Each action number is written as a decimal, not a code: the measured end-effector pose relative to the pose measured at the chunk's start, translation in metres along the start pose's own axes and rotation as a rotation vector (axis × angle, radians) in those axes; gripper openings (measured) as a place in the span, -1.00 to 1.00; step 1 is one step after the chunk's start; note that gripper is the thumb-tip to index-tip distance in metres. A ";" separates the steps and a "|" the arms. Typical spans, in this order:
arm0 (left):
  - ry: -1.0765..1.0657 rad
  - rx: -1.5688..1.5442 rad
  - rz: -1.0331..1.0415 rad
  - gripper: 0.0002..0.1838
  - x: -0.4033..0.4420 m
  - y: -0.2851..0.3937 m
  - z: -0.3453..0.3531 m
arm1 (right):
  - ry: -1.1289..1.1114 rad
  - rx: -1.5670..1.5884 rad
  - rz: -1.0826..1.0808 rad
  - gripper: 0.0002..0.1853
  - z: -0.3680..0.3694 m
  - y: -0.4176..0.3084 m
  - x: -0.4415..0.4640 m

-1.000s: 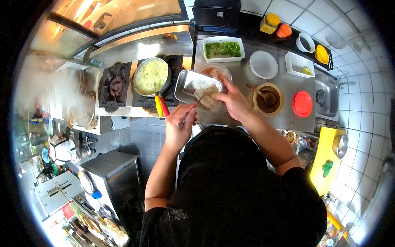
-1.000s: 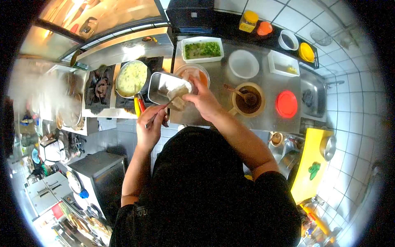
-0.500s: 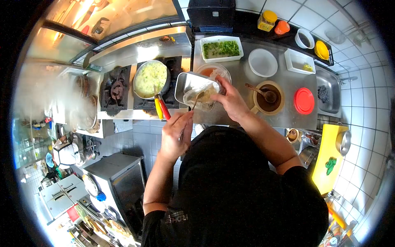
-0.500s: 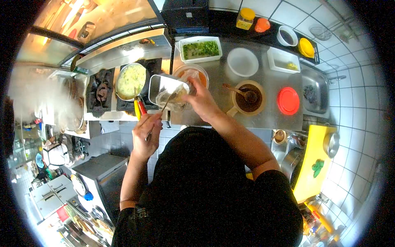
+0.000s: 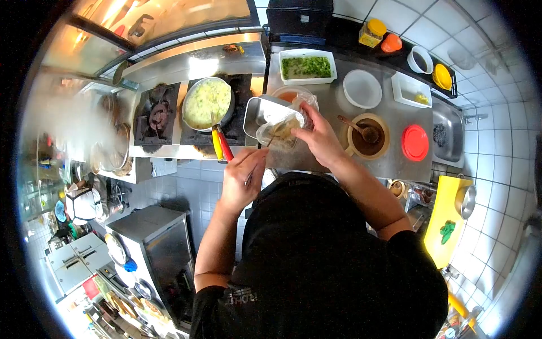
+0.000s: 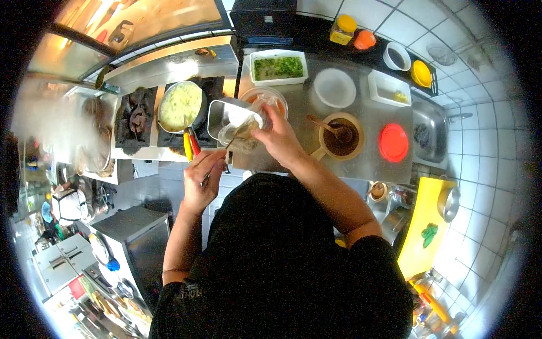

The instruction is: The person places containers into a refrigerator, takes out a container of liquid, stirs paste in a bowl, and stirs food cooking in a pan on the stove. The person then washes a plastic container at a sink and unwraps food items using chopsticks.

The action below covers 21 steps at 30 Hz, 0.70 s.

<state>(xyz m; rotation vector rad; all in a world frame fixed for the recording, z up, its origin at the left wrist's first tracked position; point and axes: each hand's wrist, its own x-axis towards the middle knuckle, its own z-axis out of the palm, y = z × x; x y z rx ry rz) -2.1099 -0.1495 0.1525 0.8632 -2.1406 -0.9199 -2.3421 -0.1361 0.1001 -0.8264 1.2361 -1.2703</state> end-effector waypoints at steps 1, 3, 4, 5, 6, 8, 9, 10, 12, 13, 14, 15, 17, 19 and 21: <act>-0.007 -0.001 0.025 -0.75 0.000 -0.002 -0.001 | 0.006 0.003 -0.003 -0.17 0.002 0.000 0.000; -0.014 0.023 0.089 -0.73 0.005 -0.003 0.002 | 0.007 0.024 0.011 -0.17 0.005 -0.002 -0.002; -0.018 0.035 0.120 -0.73 0.008 -0.004 0.002 | 0.003 0.040 0.028 -0.17 0.006 -0.004 -0.004; -0.055 0.080 0.149 -0.70 0.010 -0.006 0.001 | 0.000 0.058 0.044 -0.17 0.007 -0.005 -0.005; -0.058 0.131 0.165 -0.69 0.010 -0.006 0.000 | 0.001 0.066 0.048 -0.18 0.007 -0.004 -0.006; -0.070 0.231 0.203 -0.67 0.010 -0.007 -0.002 | 0.011 0.084 0.054 -0.18 0.007 -0.003 -0.007; -0.070 0.214 0.204 -0.67 0.009 -0.005 -0.002 | 0.016 0.075 0.043 -0.19 0.006 -0.001 -0.006; -0.069 0.198 0.204 -0.66 0.005 -0.003 -0.002 | 0.020 0.065 0.033 -0.19 0.004 0.003 -0.005; -0.050 0.173 0.204 -0.66 0.002 -0.003 0.000 | 0.020 0.055 0.020 -0.19 0.005 0.004 -0.006; -0.035 0.163 0.206 -0.66 0.001 -0.006 0.004 | 0.019 0.058 0.017 -0.19 0.006 0.003 -0.006; -0.020 0.153 0.209 -0.66 0.001 -0.007 0.005 | 0.019 0.060 0.013 -0.19 0.008 0.002 -0.007; -0.013 0.146 0.206 -0.66 0.001 -0.008 0.005 | 0.016 0.040 -0.002 -0.19 0.009 0.002 -0.007; 0.002 0.128 0.202 -0.66 0.002 -0.009 0.005 | 0.012 -0.003 -0.032 -0.19 0.009 0.002 -0.008; 0.009 0.130 0.174 -0.66 -0.001 -0.010 0.005 | 0.006 0.002 -0.033 -0.18 0.008 0.002 -0.008; 0.014 0.120 0.128 -0.66 -0.005 -0.011 0.005 | 0.001 0.007 -0.033 -0.18 0.009 0.003 -0.009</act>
